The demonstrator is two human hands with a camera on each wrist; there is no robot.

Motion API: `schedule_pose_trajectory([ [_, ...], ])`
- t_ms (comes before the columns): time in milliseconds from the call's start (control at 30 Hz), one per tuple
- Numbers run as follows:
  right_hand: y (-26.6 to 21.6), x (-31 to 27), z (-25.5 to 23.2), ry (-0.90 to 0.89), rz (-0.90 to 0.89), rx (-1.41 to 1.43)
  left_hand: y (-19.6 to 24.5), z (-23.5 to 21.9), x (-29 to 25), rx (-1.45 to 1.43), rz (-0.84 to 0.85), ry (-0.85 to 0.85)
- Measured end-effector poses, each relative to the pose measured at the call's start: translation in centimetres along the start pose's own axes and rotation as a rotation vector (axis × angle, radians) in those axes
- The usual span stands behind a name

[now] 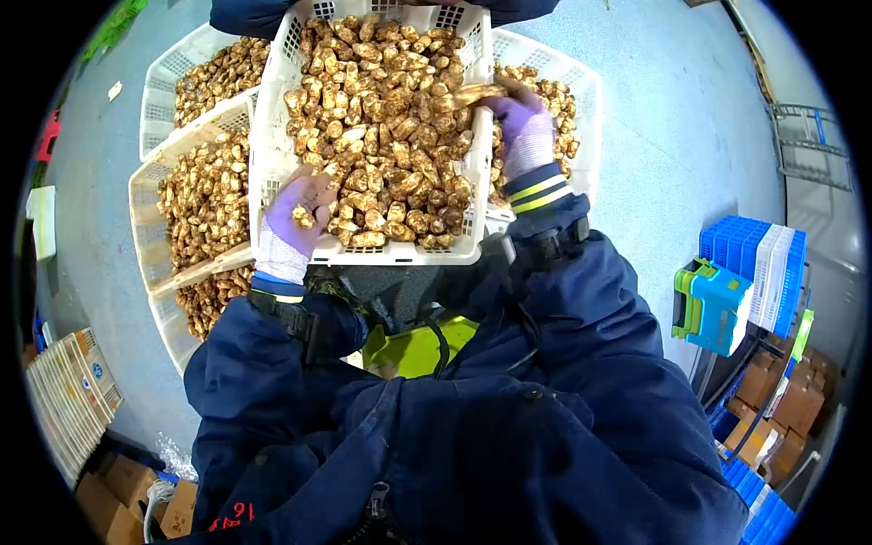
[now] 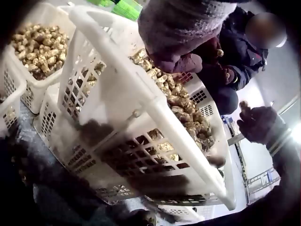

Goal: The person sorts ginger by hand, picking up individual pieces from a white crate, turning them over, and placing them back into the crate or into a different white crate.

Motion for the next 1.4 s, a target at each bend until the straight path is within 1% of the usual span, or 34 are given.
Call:
schedule_pose_trajectory([
  [33,-0.5,0.6,-1.4,0.111,-0.258,-0.29,0.6,0.1,-0.2,-0.043,-0.022,0.046],
  [67,-1.3,0.9,-2.5,0.306,-0.476,-0.608,0.8,0.0,-0.3,-0.088,-0.044,0.095],
  [100,-1.2,1.1,-2.5,0.279,-0.701,-0.881,0.8,0.0,-0.3,-0.097,-0.03,0.117],
  [133,-1.4,1.0,-2.2,0.31,-0.946,-1.142,0.8,0.2,-0.2,-0.105,-0.016,0.138],
  [167,-1.3,0.4,-0.6,0.158,-1.055,-1.144,0.6,0.2,-0.2,-0.112,-0.006,0.16],
  [200,0.0,-0.7,1.1,-0.109,-0.801,-1.157,0.4,0.1,-0.2,-0.123,0.009,0.156],
  [233,1.8,-1.0,2.7,-0.506,-0.353,-1.437,0.3,0.0,-0.1,-0.101,0.006,0.135],
  [267,3.4,-2.3,4.2,-0.691,-0.462,-1.456,0.1,-0.2,0.0,-0.079,0.004,0.116],
  [300,6.4,-2.8,4.4,-0.674,-0.506,-1.62,0.0,-0.4,0.0,-0.057,0.002,0.099],
  [333,7.2,-3.4,4.7,-0.591,-0.67,-1.535,0.2,-0.1,-0.1,-0.102,-0.041,0.097],
  [367,8.1,-3.1,4.5,-0.61,-0.57,-1.648,0.0,-0.1,0.0,-0.108,-0.05,0.049],
  [433,8.5,-3.1,4.7,-0.626,-0.581,-1.669,0.0,0.2,0.2,-0.118,-0.067,-0.052],
  [467,8.7,-2.7,5.2,-0.636,-0.559,-1.747,0.1,1.2,-0.1,-0.195,-0.079,0.022],
  [500,8.5,-2.3,5.5,-0.658,-0.51,-1.793,-0.2,1.3,-0.1,-0.138,-0.056,-0.049],
  [567,7.4,-1.4,5.1,-0.653,-0.375,-1.623,-0.8,1.0,-0.2,-0.023,-0.007,-0.174],
  [600,6.9,-1.1,4.6,-0.578,-0.096,-1.319,-1.0,0.9,-0.1,-0.168,-0.132,-0.164],
  [633,6.2,-1.5,4.8,-0.602,-0.027,-0.925,-0.7,1.3,-0.4,-0.199,-0.146,-0.212],
  [700,4.8,-3.2,5.4,-0.674,-0.01,-0.287,-0.2,2.6,-0.5,-0.254,-0.173,-0.326],
  [733,3.7,-4.3,6.2,-0.704,-0.058,-0.269,-0.3,2.9,-1.2,-0.281,-0.193,-0.276],
  [767,2.6,-5.5,7.0,-0.736,-0.106,-0.249,-0.1,3.5,-1.5,-0.267,-0.193,-0.39],
  [800,1.9,-7.2,7.7,-0.758,0.084,-0.125,0.3,3.3,-1.6,0.129,0.035,-0.451],
  [833,0.7,-8.6,8.4,-0.734,0.106,-0.358,0.3,3.1,-1.6,0.488,0.336,-0.491],
  [867,1.9,-8.5,8.5,-0.743,-0.282,-0.582,0.4,2.9,-1.7,0.821,0.663,-0.428],
  [900,3.1,-8.7,8.4,-0.729,-0.675,-0.795,0.0,2.6,-1.5,0.745,0.607,-0.404],
  [967,2.2,-7.5,7.7,-0.865,-0.245,-0.48,-0.2,2.3,-1.5,0.581,0.507,-0.35],
  [1033,3.4,-3.7,5.9,-0.65,-0.131,-0.418,-2.1,1.8,-0.2,-0.407,-0.198,-0.351],
  [1067,3.7,-3.1,5.5,-0.675,-0.177,-0.784,0.0,3.3,-1.4,-0.402,-0.295,-0.233],
  [1100,3.9,-2.6,5.1,-0.712,-0.234,-1.148,-0.4,2.5,-0.8,-0.011,0.06,-0.288],
  [1167,9.9,-3.4,4.1,-0.857,-0.613,-1.473,-2.6,0.6,0.1,0.778,0.768,-0.359],
  [1200,10.6,-4.1,4.4,-0.727,-0.734,-1.571,-2.2,1.0,-0.2,0.507,0.469,-0.381],
  [1233,10.1,-4.5,5.0,-0.71,-0.669,-1.613,-1.8,1.5,-0.6,0.203,0.199,-0.326],
  [1300,10.0,-4.1,5.2,-0.707,-0.624,-1.611,0.3,3.4,-2.0,-0.246,-0.186,-0.283],
  [1333,9.4,-4.3,6.1,-0.713,-0.52,-1.747,0.1,3.0,-1.4,-0.316,-0.273,-0.341],
  [1400,9.7,-4.1,6.4,-0.703,-0.473,-1.789,-0.4,2.1,-1.2,-0.372,-0.332,-0.303],
])
Point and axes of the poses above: each hand's wrist, its own x-axis towards the middle knuckle, its own z-axis out of the palm, y = z × x, the point moved 2 cm from there along x, towards the middle knuckle, and after that the axes turned 2 degrees about -z, right-handed, at the moved point
